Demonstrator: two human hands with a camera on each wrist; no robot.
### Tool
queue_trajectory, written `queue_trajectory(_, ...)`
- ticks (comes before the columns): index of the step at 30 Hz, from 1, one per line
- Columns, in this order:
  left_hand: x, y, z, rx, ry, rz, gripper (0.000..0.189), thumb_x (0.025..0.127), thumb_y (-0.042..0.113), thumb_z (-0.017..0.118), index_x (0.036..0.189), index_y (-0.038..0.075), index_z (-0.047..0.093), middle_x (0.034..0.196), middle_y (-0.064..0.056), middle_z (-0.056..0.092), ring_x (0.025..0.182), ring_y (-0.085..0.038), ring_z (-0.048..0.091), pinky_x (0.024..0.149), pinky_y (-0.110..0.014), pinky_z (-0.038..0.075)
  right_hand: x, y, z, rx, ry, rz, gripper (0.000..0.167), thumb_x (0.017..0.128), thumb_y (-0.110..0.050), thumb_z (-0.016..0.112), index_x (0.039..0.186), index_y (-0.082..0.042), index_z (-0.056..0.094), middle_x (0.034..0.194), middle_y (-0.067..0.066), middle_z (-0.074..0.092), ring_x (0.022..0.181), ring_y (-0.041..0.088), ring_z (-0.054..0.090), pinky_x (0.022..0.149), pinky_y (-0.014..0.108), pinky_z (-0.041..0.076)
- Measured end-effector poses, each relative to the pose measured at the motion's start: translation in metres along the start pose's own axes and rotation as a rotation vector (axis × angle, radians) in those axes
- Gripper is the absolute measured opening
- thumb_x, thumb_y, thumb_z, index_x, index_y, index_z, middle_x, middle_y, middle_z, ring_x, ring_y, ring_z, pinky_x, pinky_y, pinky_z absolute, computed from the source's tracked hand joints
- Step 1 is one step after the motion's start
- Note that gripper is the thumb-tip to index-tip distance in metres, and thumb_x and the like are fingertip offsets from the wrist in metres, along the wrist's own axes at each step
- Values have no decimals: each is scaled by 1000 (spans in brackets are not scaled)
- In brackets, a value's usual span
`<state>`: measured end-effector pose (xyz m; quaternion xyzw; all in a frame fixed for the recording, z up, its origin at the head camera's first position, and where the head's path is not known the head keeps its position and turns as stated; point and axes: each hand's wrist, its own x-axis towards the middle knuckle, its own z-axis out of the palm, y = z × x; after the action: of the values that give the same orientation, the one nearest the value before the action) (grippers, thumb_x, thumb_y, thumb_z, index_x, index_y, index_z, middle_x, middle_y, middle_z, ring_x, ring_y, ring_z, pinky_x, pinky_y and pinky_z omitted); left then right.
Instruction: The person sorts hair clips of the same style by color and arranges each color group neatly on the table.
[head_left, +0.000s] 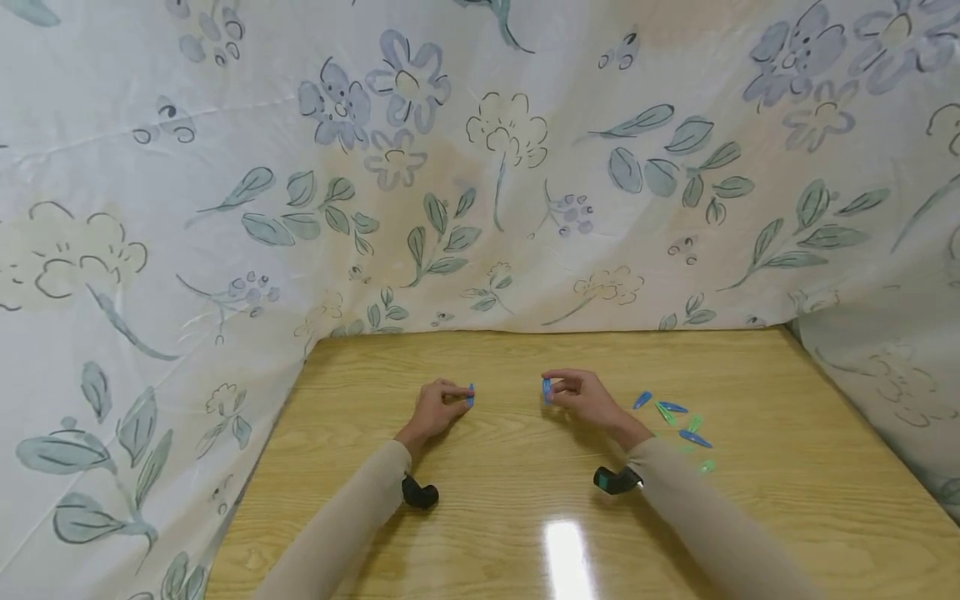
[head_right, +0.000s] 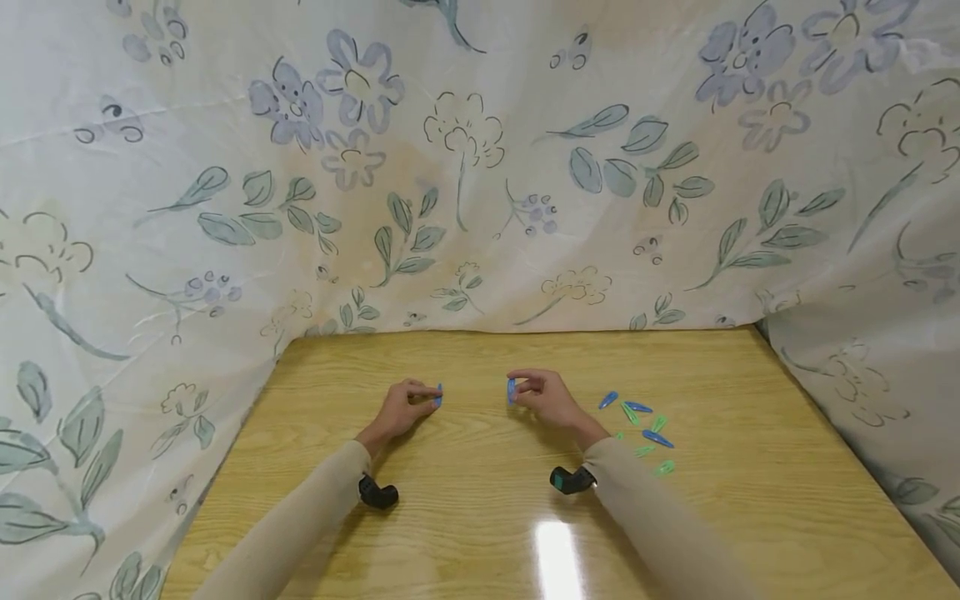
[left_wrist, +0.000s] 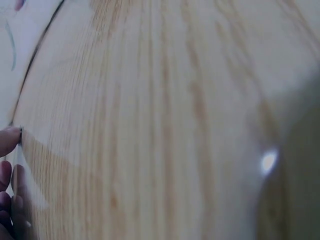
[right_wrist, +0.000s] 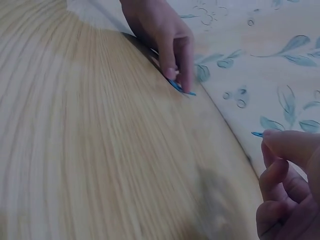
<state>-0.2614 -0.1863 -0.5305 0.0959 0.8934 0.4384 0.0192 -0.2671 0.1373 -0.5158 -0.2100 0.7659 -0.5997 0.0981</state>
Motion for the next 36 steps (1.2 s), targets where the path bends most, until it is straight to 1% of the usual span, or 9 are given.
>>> queue_trajectory(5, 1, 2, -1, 6, 6, 13, 20, 92, 16, 75, 111, 12, 80, 120, -11, 65, 121, -35, 54, 108, -58, 35, 10, -1, 14, -25, 3, -9, 43, 99, -4, 62, 138, 11, 54, 111, 31, 68, 92, 11, 65, 75, 26, 51)
queue_trajectory(8, 0, 2, 0, 11, 18, 15, 19, 92, 16, 75, 110, 12, 80, 120, -11, 66, 121, -35, 56, 109, -58, 34, 14, -4, 24, -13, -1, -10, 43, 98, -3, 61, 138, 12, 54, 112, 32, 67, 99, 21, 66, 80, 27, 53)
queue_trajectory(11, -4, 2, 2, 14, 30, 14, 18, 92, 16, 75, 108, 12, 80, 120, -12, 66, 121, -36, 56, 110, -59, 35, 17, -4, 35, 14, -11, -4, 42, 98, -1, 61, 137, 13, 54, 111, 32, 67, 100, 26, 66, 79, 29, 54)
queue_trajectory(15, -10, 3, 4, 4, 31, 10, 18, 92, 15, 75, 109, 10, 80, 119, -13, 66, 120, -37, 56, 109, -60, 37, 22, -2, 50, 29, -25, 5, 41, 97, 0, 62, 135, 13, 55, 108, 31, 67, 95, 19, 65, 74, 27, 52)
queue_trajectory(18, -9, 3, 6, 10, 30, 3, 18, 92, 15, 75, 109, 12, 80, 119, -12, 66, 120, -36, 56, 110, -59, 35, 27, -3, 61, 27, -34, 20, 40, 97, 0, 63, 134, 13, 56, 106, 30, 68, 88, 15, 64, 67, 24, 48)
queue_trajectory(22, -8, 3, 8, 19, 39, -2, 18, 92, 16, 75, 109, 13, 81, 118, -11, 66, 119, -34, 57, 108, -58, 37, 35, -5, 73, 36, -56, 34, 40, 96, 1, 63, 134, 13, 56, 105, 29, 69, 83, 13, 64, 64, 20, 47)
queue_trajectory(27, -8, 4, 7, 26, 52, 1, 18, 91, 15, 76, 108, 12, 81, 117, -13, 67, 116, -34, 58, 105, -57, 41, 42, -8, 85, 22, -63, 44, 40, 95, 3, 62, 134, 13, 57, 106, 29, 70, 88, 13, 65, 74, 20, 52)
queue_trajectory(29, -8, 4, 6, 28, 59, 7, 18, 90, 15, 77, 107, 11, 81, 117, -14, 67, 116, -35, 58, 105, -57, 40, 45, -10, 89, 1, -54, 60, 39, 95, 2, 62, 133, 10, 59, 106, 27, 71, 89, 13, 65, 74, 21, 50)
queue_trajectory(36, -7, 4, 4, 24, 43, 2, 19, 92, 16, 76, 109, 12, 80, 121, -14, 66, 120, -36, 55, 109, -62, 31, 56, -11, 100, -73, -13, 127, 38, 94, 4, 62, 131, 5, 62, 101, 21, 73, 88, 17, 67, 78, 25, 52)
